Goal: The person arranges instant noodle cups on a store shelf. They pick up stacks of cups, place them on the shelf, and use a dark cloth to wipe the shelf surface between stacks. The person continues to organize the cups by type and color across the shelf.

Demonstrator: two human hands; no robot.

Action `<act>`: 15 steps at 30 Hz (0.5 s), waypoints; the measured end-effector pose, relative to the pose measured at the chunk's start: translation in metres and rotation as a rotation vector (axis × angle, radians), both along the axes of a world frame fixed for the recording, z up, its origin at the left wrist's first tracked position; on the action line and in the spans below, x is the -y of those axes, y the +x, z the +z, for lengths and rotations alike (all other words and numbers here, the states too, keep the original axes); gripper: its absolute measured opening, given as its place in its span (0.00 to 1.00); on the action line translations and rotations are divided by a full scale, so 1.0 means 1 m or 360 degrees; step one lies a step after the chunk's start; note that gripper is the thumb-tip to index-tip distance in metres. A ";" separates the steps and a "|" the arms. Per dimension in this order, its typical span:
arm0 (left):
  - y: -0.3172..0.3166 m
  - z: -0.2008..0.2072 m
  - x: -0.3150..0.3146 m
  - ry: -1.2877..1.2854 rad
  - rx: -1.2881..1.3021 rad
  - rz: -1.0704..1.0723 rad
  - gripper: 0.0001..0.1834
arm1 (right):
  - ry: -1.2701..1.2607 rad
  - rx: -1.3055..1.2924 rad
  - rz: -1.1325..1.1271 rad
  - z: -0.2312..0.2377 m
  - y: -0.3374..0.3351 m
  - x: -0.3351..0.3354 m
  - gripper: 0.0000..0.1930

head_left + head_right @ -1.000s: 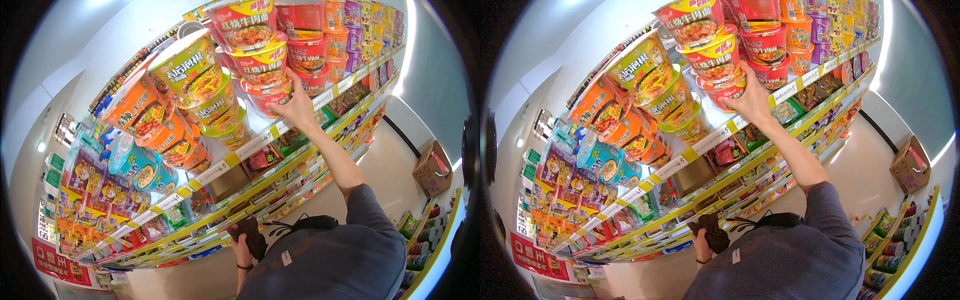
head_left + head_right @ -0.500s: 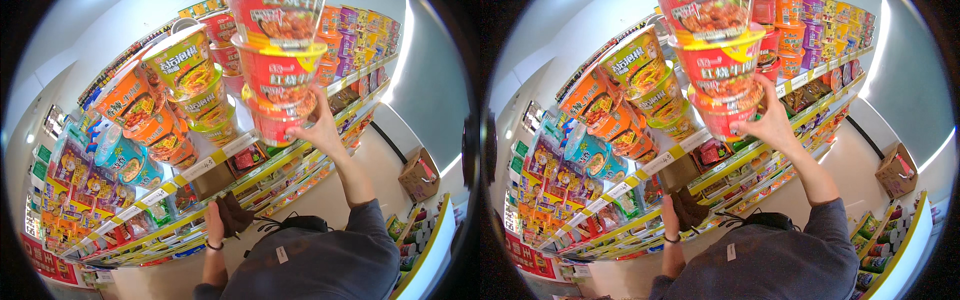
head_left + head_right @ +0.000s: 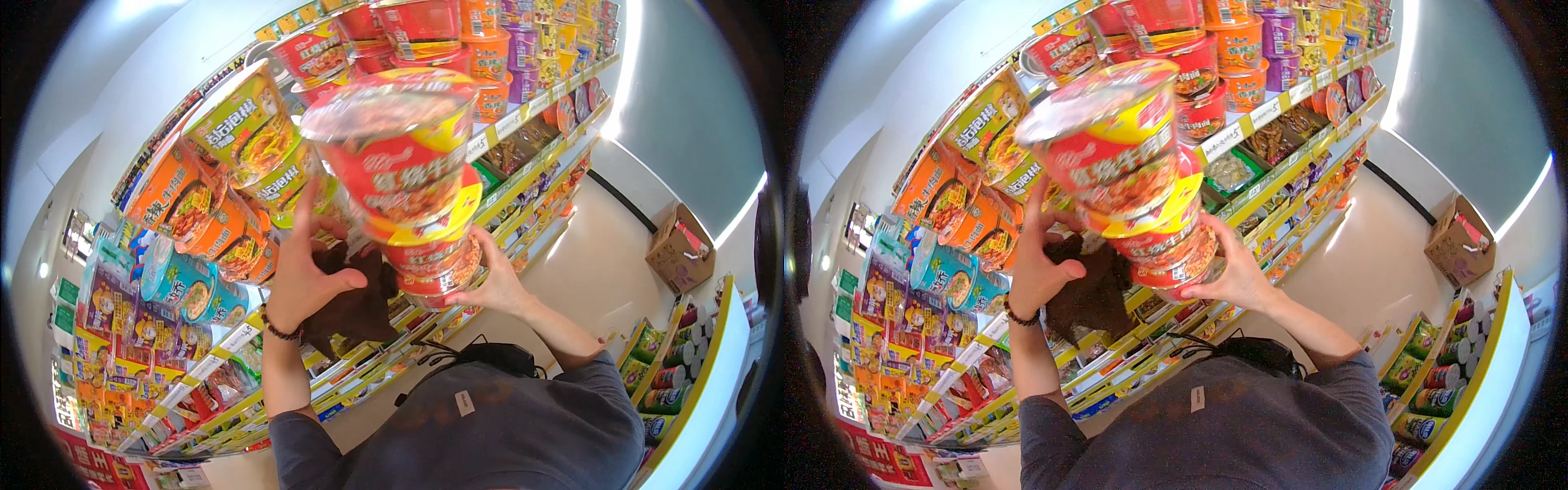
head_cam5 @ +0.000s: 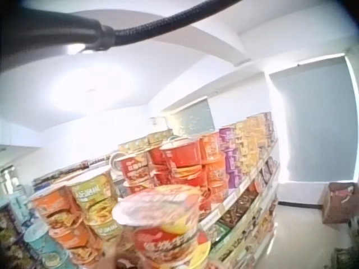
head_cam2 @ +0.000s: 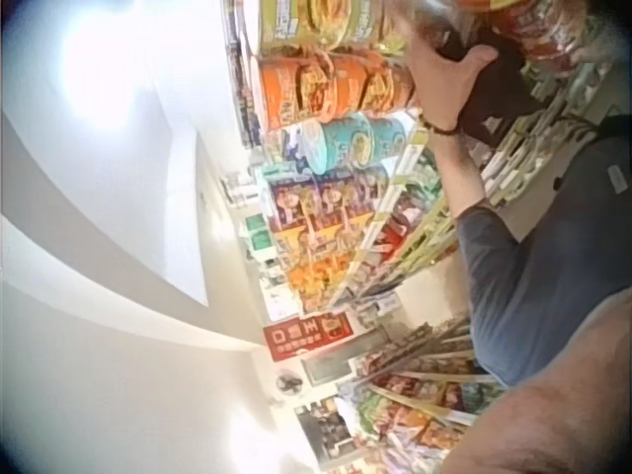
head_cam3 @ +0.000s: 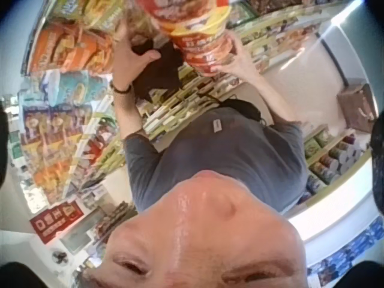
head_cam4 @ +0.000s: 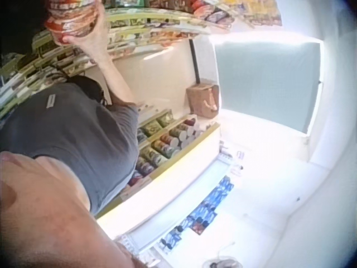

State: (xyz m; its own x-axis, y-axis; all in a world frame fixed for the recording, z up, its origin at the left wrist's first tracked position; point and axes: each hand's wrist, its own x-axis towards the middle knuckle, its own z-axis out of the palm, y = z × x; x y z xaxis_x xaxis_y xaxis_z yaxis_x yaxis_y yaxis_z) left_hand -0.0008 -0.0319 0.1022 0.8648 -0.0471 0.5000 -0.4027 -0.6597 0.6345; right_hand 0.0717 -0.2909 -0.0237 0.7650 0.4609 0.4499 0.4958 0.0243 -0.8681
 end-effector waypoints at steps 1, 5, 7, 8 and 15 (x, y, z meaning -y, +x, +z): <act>0.005 -0.001 0.001 0.0113 -0.0039 -0.0032 0.63 | -0.0080 0.0041 -0.0015 -0.001 -0.001 0.001 0.54; 0.015 -0.032 -0.004 -0.0207 -0.0088 -0.0189 0.50 | -0.0294 0.0085 -0.0008 0.002 -0.004 0.001 0.55; 0.009 -0.030 0.003 -0.0089 -0.0059 -0.0089 0.38 | -0.0274 0.0120 0.0000 -0.002 -0.003 0.000 0.56; 0.010 -0.041 -0.007 0.0040 -0.0121 -0.0009 0.37 | -0.0256 0.0123 -0.0014 -0.002 -0.003 0.000 0.56; 0.002 -0.028 0.012 -0.0081 -0.0051 -0.0018 0.35 | -0.0259 0.0163 -0.0018 -0.002 -0.005 -0.006 0.57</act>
State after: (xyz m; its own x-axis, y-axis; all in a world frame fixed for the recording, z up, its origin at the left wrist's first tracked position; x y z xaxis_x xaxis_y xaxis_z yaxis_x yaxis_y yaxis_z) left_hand 0.0015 -0.0443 0.0744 0.8801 -0.0321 0.4737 -0.3886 -0.6219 0.6798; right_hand 0.0664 -0.2849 -0.0255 0.7246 0.5254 0.4460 0.5814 -0.1186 -0.8049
